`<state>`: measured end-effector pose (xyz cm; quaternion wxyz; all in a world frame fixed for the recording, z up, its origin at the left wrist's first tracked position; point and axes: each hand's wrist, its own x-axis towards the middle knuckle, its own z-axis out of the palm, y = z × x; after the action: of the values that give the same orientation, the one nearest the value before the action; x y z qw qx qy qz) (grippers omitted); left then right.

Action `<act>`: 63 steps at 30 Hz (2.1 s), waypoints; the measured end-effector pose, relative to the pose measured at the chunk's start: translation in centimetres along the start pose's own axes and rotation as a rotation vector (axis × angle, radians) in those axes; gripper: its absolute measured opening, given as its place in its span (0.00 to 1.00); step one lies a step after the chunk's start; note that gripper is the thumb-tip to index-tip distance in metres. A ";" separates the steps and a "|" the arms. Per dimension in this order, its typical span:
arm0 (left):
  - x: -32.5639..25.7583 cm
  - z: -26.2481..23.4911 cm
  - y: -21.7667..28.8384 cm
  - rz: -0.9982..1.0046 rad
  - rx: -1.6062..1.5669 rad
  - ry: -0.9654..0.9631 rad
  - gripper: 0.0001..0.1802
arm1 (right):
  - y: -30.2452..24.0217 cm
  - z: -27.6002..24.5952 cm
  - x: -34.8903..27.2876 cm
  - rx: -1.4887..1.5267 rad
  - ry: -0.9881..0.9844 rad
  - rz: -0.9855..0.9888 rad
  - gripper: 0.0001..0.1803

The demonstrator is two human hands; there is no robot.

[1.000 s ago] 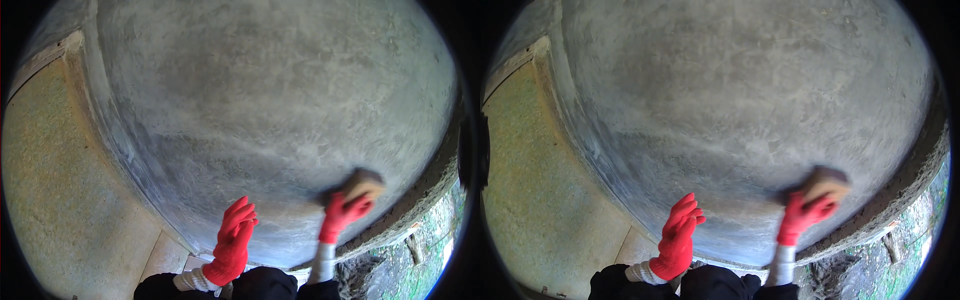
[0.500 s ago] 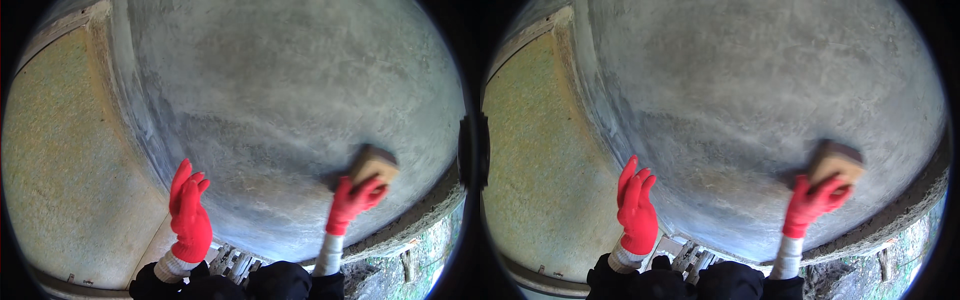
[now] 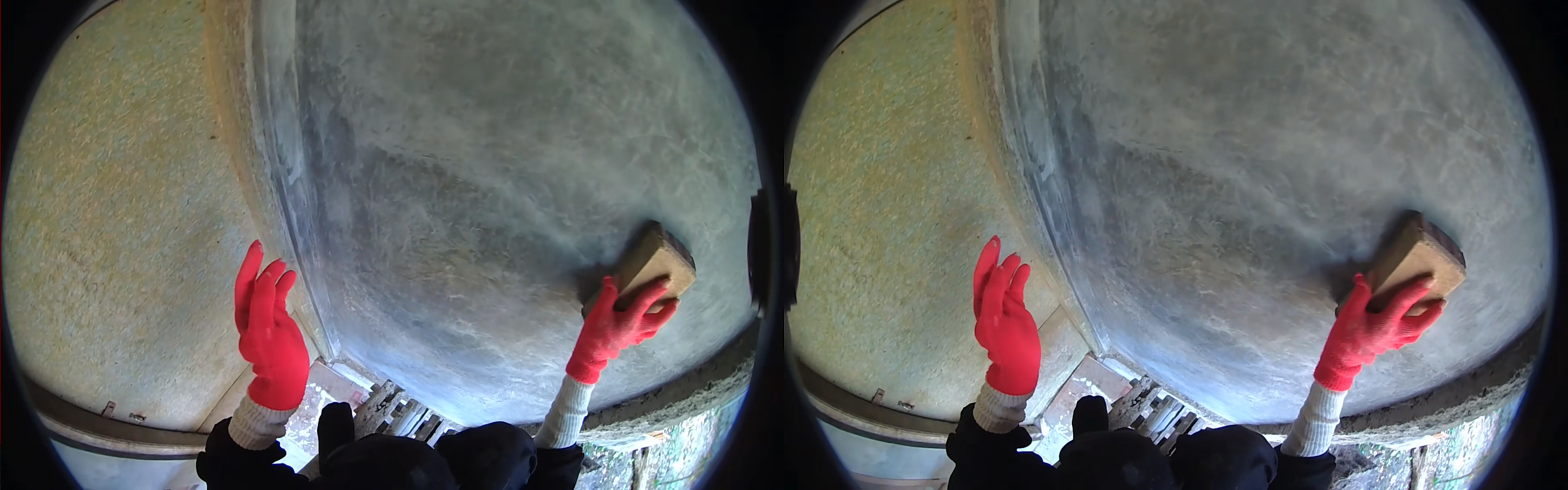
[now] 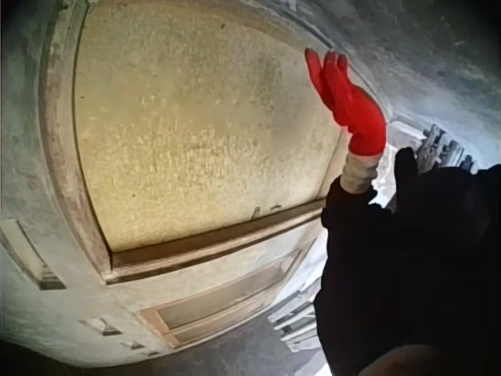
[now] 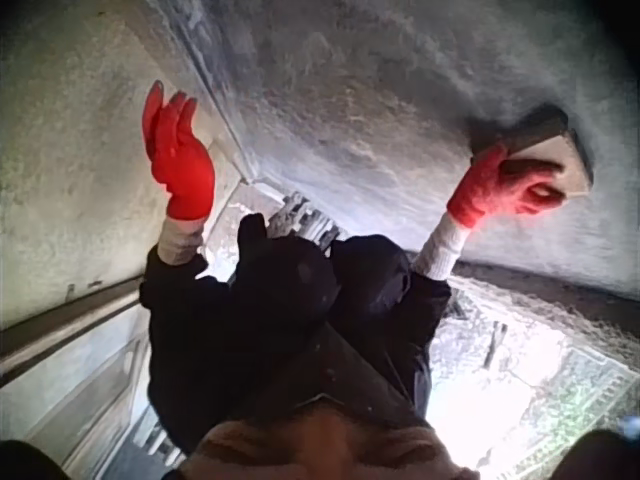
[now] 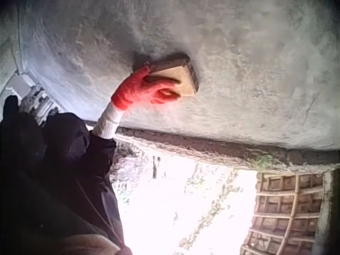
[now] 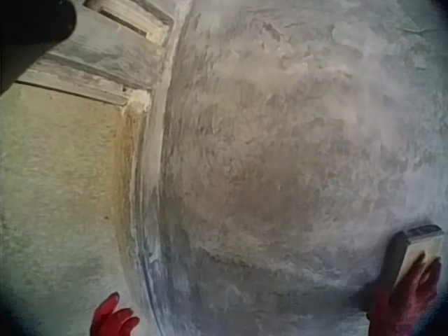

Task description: The person rubs a sanding block against a concrete wall using a circular motion while wearing red gloves.

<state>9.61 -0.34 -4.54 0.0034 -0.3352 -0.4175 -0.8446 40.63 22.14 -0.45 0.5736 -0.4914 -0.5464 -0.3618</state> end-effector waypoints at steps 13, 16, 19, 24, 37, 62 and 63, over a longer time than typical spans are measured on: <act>-0.4 -2.8 -0.9 -0.004 0.039 0.045 0.17 | -5.7 1.1 -3.4 0.142 -0.069 -0.330 0.45; 0.3 -4.8 -1.8 -0.038 0.114 0.126 0.18 | -3.5 0.9 1.3 -0.006 0.024 -0.153 0.49; 0.4 -3.2 -3.0 -0.021 0.175 0.002 0.21 | -6.0 1.8 -1.5 0.030 0.024 -0.341 0.42; -5.9 3.9 -7.8 -0.441 -0.059 -0.182 0.23 | -9.7 4.2 -13.2 0.334 -0.400 -0.861 0.29; -9.5 11.4 -9.1 0.026 0.272 -0.557 0.34 | -7.8 0.7 -6.2 0.127 -0.382 -0.700 0.31; -7.9 25.3 -7.2 0.495 0.419 -0.325 0.33 | -1.2 -4.4 -3.5 0.580 -0.361 0.014 0.24; -8.1 24.8 -8.3 0.500 0.412 -0.325 0.33 | -0.9 -4.3 -2.9 0.527 -0.342 -0.046 0.24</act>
<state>27.51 20.37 -4.36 0.2108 -0.5491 -0.4790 -0.6516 40.51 17.44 -2.77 0.5728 -0.3674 -0.7207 -0.1328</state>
